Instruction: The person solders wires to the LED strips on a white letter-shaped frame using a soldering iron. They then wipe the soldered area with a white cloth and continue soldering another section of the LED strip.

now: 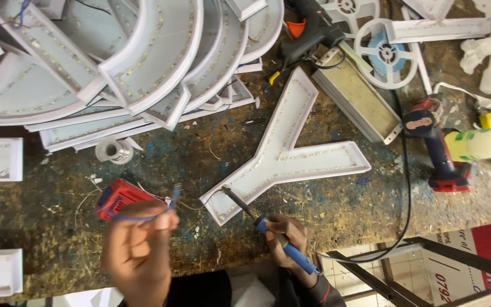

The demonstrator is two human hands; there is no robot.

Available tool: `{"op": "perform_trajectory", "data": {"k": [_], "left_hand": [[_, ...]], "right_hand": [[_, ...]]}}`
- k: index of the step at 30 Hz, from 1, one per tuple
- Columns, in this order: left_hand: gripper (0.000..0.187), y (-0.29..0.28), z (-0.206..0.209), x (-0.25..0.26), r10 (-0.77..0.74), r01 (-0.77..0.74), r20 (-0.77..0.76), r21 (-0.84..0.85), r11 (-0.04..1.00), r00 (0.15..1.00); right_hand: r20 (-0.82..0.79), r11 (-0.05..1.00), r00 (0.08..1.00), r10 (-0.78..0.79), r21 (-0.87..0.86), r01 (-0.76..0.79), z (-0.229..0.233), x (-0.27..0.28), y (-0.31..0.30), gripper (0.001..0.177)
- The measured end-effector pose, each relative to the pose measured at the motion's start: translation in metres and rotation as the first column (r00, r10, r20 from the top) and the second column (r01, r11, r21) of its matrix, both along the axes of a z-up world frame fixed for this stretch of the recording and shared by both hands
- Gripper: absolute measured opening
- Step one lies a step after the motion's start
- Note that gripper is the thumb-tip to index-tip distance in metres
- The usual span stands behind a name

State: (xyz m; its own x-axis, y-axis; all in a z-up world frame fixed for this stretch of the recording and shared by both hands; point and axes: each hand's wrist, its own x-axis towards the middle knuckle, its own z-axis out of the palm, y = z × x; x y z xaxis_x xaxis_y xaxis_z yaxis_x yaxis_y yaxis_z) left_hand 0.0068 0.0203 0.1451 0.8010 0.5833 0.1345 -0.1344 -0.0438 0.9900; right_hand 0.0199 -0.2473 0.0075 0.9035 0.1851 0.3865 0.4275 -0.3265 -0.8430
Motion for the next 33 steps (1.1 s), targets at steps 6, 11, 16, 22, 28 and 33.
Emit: {"op": "perform_trajectory", "data": {"k": [6,11,16,22,28,33], "left_hand": [[0.011,-0.047,0.026,0.093,-0.477,0.483,-0.099,0.302,0.822,0.873],[0.08,-0.046,0.033,0.11,-0.6,0.634,-0.285,0.037,0.772,0.747],[0.05,-0.027,0.041,0.045,-0.458,0.545,-0.362,0.191,0.816,0.812],[0.042,0.019,-0.023,-0.003,-0.227,0.712,-0.949,-0.005,0.702,0.217],[0.047,0.022,-0.054,-0.018,-0.252,0.435,-0.918,-0.101,0.895,0.305],[0.061,0.01,-0.069,-0.008,-0.289,0.32,-0.78,-0.121,0.94,0.555]], "right_hand": [[0.015,0.985,0.994,0.112,0.126,-0.113,0.014,0.008,0.007,0.021],[0.021,0.986,0.995,0.096,0.134,-0.098,0.013,0.003,0.004,0.021],[0.001,0.983,0.995,0.102,0.153,-0.101,0.013,0.007,0.003,0.023],[-0.085,0.991,0.996,0.037,0.129,-0.026,-0.014,0.0,-0.008,0.022],[-0.11,0.985,0.994,-0.021,0.17,0.039,-0.021,-0.002,-0.006,0.02],[-0.006,0.997,0.999,-0.043,0.062,0.043,-0.028,-0.006,-0.009,0.022]]}}
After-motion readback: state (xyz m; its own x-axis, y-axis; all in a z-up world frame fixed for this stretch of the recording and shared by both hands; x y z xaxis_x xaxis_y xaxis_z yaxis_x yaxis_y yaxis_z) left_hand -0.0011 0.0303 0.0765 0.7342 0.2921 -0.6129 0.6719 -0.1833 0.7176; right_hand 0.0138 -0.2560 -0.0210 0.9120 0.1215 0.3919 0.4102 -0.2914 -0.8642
